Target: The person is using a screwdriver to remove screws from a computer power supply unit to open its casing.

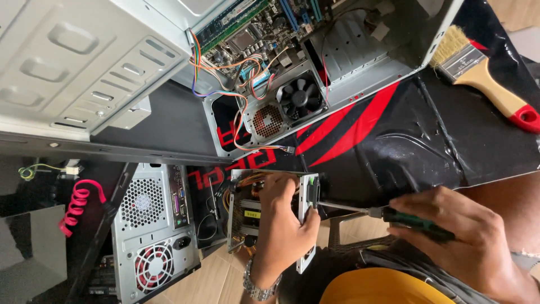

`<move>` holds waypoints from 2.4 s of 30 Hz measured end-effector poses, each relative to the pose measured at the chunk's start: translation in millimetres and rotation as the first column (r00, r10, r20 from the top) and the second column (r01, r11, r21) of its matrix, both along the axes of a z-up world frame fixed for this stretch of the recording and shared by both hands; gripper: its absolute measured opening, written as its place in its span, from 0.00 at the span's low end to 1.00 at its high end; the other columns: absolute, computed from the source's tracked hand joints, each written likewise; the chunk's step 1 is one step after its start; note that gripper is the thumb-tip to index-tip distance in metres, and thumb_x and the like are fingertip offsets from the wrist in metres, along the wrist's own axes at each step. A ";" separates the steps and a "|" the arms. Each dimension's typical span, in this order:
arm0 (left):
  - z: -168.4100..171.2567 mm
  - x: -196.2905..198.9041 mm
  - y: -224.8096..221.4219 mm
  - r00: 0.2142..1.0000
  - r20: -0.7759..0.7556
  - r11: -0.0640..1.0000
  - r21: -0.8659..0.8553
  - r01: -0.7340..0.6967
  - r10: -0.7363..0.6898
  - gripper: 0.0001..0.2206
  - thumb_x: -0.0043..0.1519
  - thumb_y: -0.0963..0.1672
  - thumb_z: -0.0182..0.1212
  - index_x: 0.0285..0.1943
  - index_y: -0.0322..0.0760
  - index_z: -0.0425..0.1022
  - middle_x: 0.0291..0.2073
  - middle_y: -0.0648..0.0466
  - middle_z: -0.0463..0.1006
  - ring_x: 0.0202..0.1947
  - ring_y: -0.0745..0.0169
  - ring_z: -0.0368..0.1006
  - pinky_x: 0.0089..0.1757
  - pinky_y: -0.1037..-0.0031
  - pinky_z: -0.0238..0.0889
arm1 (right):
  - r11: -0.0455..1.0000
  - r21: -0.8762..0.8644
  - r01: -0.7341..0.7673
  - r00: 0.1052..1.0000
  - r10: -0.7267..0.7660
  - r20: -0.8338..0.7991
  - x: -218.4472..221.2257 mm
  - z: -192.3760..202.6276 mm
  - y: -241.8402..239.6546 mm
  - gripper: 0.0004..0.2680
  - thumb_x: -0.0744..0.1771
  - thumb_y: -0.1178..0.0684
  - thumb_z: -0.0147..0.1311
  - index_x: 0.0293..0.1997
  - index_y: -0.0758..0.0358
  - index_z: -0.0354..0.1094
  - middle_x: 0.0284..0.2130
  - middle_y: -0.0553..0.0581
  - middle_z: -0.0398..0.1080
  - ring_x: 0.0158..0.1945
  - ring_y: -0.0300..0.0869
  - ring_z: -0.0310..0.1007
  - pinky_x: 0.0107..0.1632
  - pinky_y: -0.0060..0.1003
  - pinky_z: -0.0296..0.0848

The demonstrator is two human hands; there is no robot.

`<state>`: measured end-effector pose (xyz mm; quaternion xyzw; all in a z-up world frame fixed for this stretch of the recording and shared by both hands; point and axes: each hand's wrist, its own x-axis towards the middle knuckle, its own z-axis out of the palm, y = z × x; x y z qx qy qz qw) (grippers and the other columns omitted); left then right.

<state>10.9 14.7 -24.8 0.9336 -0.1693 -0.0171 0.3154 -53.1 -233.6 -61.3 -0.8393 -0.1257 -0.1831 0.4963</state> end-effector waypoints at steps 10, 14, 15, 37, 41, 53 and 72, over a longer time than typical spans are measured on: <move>3.0 0.5 2.4 0.999 -0.027 1.000 -0.011 0.020 -0.020 0.10 0.50 0.38 0.59 0.39 0.32 0.65 0.40 0.47 0.68 0.50 0.51 0.65 0.54 0.64 0.59 | 0.990 -0.068 0.126 0.896 -0.143 -0.421 2.3 -11.9 -11.7 0.15 0.54 0.50 0.73 0.41 0.53 0.82 0.40 0.46 0.84 0.42 0.33 0.84 0.51 0.30 0.78; 2.6 0.6 2.2 0.999 -0.031 1.000 -0.010 0.026 -0.026 0.10 0.51 0.38 0.59 0.40 0.32 0.66 0.39 0.47 0.69 0.49 0.52 0.65 0.53 0.65 0.61 | 0.991 0.106 0.085 0.786 -0.001 -0.618 0.1 -15.5 -19.6 0.16 0.56 0.52 0.70 0.46 0.55 0.79 0.22 0.56 0.81 0.24 0.41 0.77 0.31 0.35 0.79; 3.7 -0.3 2.3 0.999 -0.034 1.000 -0.010 0.022 -0.022 0.10 0.51 0.38 0.59 0.41 0.32 0.66 0.40 0.46 0.69 0.50 0.51 0.65 0.53 0.64 0.61 | 0.981 0.099 0.168 0.545 -0.009 -0.838 -1.7 -19.6 -23.6 0.21 0.57 0.50 0.69 0.55 0.50 0.81 0.10 0.62 0.81 0.09 0.45 0.70 0.14 0.37 0.77; 0.9 -0.8 2.4 0.997 -0.077 1.000 -0.013 -0.015 0.014 0.11 0.51 0.39 0.59 0.41 0.32 0.67 0.43 0.45 0.69 0.52 0.50 0.66 0.54 0.62 0.61 | 0.992 0.128 0.018 0.639 0.087 -0.764 -5.0 -24.4 -19.7 0.21 0.56 0.43 0.69 0.53 0.49 0.80 0.46 0.44 0.89 0.49 0.34 0.91 0.50 0.32 0.85; -0.1 0.1 4.1 0.998 -0.062 0.999 -0.033 -0.010 0.008 0.10 0.51 0.38 0.60 0.40 0.32 0.67 0.41 0.47 0.68 0.49 0.53 0.66 0.52 0.66 0.63 | 0.983 0.150 0.105 0.753 0.020 -0.657 -9.7 -27.4 -17.7 0.11 0.60 0.49 0.65 0.42 0.57 0.83 0.31 0.50 0.82 0.28 0.36 0.77 0.36 0.33 0.74; 7.7 3.8 2.6 0.994 -0.025 0.995 -0.002 0.103 -0.103 0.14 0.59 0.46 0.64 0.44 0.31 0.68 0.40 0.46 0.71 0.50 0.49 0.65 0.53 0.61 0.60 | 0.984 0.139 0.110 0.826 -0.013 -0.564 -17.8 -3.7 -10.0 0.09 0.59 0.52 0.65 0.40 0.58 0.82 0.44 0.49 0.86 0.48 0.36 0.86 0.53 0.33 0.80; 6.6 6.6 7.7 0.990 -0.097 0.994 -0.054 0.100 -0.105 0.09 0.56 0.41 0.62 0.43 0.33 0.72 0.42 0.49 0.73 0.51 0.54 0.68 0.52 0.68 0.64 | 0.982 0.177 0.072 0.807 0.047 -0.589 -18.6 -39.7 -19.0 0.12 0.60 0.50 0.65 0.45 0.53 0.84 0.44 0.49 0.87 0.39 0.37 0.91 0.40 0.31 0.87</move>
